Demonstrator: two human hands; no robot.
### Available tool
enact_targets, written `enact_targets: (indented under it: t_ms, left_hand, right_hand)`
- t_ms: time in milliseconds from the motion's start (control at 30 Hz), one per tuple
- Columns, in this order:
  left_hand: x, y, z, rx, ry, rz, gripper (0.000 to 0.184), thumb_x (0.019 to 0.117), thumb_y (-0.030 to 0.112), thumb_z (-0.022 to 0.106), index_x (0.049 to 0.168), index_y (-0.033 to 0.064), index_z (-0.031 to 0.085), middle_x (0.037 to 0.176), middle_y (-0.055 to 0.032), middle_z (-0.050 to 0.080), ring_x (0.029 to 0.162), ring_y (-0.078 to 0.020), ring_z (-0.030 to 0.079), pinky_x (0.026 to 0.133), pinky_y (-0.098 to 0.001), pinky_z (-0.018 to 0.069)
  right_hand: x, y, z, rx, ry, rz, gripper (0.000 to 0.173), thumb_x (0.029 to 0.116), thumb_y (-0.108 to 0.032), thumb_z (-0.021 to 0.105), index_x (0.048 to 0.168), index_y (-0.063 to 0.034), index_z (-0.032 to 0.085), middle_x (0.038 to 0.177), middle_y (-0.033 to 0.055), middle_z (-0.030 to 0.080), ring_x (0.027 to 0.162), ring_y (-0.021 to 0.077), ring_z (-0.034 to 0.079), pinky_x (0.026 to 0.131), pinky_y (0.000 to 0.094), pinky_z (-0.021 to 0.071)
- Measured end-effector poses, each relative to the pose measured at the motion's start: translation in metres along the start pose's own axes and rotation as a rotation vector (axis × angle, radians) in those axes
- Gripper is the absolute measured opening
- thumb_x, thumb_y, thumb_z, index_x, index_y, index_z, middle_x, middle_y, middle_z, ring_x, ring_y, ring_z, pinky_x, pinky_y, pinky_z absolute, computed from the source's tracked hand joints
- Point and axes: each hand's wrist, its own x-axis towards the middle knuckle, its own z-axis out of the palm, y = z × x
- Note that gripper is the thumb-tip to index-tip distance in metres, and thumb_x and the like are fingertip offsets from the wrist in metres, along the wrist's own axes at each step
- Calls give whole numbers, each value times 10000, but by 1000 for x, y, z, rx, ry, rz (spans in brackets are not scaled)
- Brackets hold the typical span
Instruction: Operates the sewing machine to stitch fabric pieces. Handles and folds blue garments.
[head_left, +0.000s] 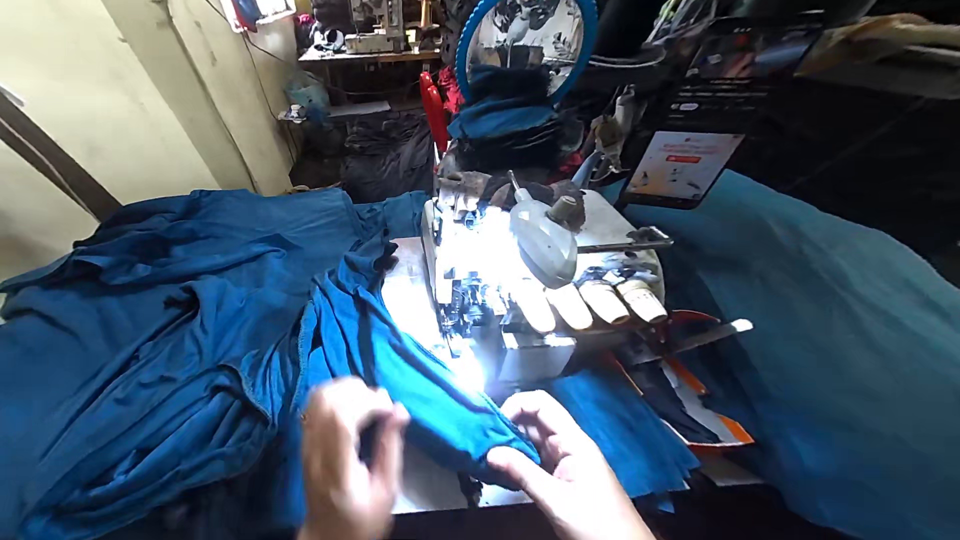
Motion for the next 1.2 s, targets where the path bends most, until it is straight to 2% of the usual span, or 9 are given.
enact_targets:
  t_ms: [100, 267, 367, 433, 500, 633, 833, 1033, 1200]
  left_hand:
    - [-41, 37, 6, -248, -184, -27, 337, 956, 514, 661, 958, 180, 613, 997, 0, 596, 1065, -87, 568, 1009, -234, 425]
    - [-25, 41, 7, -571, -201, -233, 68, 1029, 174, 587, 1017, 125, 632, 1176, -4, 651, 1241, -70, 565, 1102, -259, 445]
    - [15, 35, -11, -544, -121, -278, 68, 1075, 151, 476, 1078, 129, 541, 983, 61, 648, 953, 9, 660, 885, -209, 585]
    - [36, 26, -11, -172, -139, -113, 108, 1001, 137, 533, 1034, 51, 589, 856, 15, 634, 766, 22, 600, 694, -122, 517]
    - [50, 14, 5, 235, -212, 10, 215, 935, 242, 579, 942, 88, 730, 822, -21, 716, 703, -114, 685, 592, -279, 564]
    - [70, 0, 41, 361, -506, -36, 256, 992, 251, 585, 1115, 114, 764, 1120, -74, 746, 1010, -267, 726, 851, -503, 582]
    - [91, -4, 62, 321, -581, -74, 184, 927, 183, 683, 1063, 69, 733, 1015, -121, 684, 1003, -322, 667, 879, -546, 521]
    - [30, -9, 26, 233, -118, 148, 242, 983, 323, 605, 998, 105, 710, 1036, -106, 699, 1047, -271, 650, 954, -451, 485]
    - [-43, 16, -16, 29, -186, -13, 159, 1014, 348, 605, 1035, 191, 599, 1039, -1, 593, 1096, -100, 553, 1033, -272, 397]
  right_hand:
    - [6, -9, 18, 60, 18, -145, 314, 835, -89, 799, 1079, -57, 603, 922, -74, 645, 762, -52, 590, 690, 137, 527]
    - [18, -24, 32, 78, -18, -178, 405, 859, -162, 801, 1162, 12, 596, 887, -34, 666, 729, -53, 590, 662, 129, 516]
    - [18, -25, 21, 86, -144, -155, 470, 839, -139, 820, 1215, -27, 562, 877, -48, 675, 695, -44, 592, 613, 131, 508]
    - [13, -22, 21, 73, -145, -127, 399, 860, -48, 773, 1206, -29, 574, 862, -34, 694, 698, -7, 631, 622, 170, 542]
    - [8, -16, 26, -9, -67, -98, 285, 930, -34, 694, 1193, -22, 587, 927, -12, 721, 715, 9, 672, 624, 197, 587]
    - [12, 11, 28, -259, 38, -154, 256, 1003, -72, 586, 1237, -45, 685, 1091, 27, 749, 770, 36, 707, 676, 223, 608]
    - [21, 17, 27, -443, 144, -177, 325, 1033, -193, 544, 1313, -138, 700, 1169, -22, 746, 846, 21, 722, 717, 225, 619]
    - [-6, 14, -10, -900, 338, -310, 265, 964, -188, 607, 1149, -102, 776, 970, 50, 758, 877, 182, 712, 791, 332, 587]
    - [-16, 40, -49, -1086, 350, -120, 154, 911, -119, 678, 1008, -24, 750, 931, 163, 703, 877, 365, 708, 767, 514, 598]
